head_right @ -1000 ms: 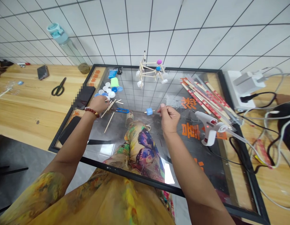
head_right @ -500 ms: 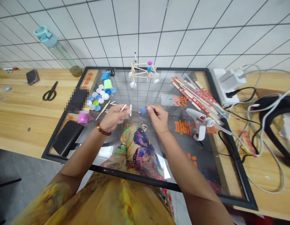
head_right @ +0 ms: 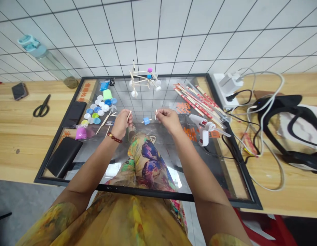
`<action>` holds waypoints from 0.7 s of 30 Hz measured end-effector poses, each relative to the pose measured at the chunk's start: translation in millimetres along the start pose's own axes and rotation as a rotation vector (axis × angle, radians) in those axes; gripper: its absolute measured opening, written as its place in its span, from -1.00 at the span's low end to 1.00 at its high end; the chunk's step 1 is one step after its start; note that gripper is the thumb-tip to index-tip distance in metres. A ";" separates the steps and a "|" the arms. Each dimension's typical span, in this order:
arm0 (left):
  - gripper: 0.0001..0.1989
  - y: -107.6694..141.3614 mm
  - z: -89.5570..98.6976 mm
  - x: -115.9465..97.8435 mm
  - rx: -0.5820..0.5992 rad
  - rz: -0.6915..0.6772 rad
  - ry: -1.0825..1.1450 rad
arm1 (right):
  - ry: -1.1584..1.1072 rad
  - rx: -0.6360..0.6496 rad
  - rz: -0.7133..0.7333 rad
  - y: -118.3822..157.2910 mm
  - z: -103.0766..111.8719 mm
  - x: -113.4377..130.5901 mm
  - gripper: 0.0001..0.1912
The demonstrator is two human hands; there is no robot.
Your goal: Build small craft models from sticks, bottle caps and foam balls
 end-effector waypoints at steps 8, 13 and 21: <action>-0.90 -15.1 0.4 -7.4 -0.032 -0.313 -0.570 | 0.070 0.045 -0.022 -12.0 -5.1 -18.1 -0.64; -0.42 -1.7 -35.4 -13.6 0.148 -0.562 -0.814 | 0.022 -0.050 0.081 -3.8 -0.2 -17.4 -0.68; -0.27 6.6 -47.0 -5.1 0.206 -0.649 -1.055 | -0.053 -0.003 0.102 1.1 -6.0 -17.3 -0.65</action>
Point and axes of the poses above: each hand's wrist, its own y-axis away from the middle knuckle, its own z-axis out of the back of the hand, x = y × z, the point moved 7 cm from there along -y, towards the middle knuckle, and after that the axes turned 1 degree about -x, right-handed, at the moved point
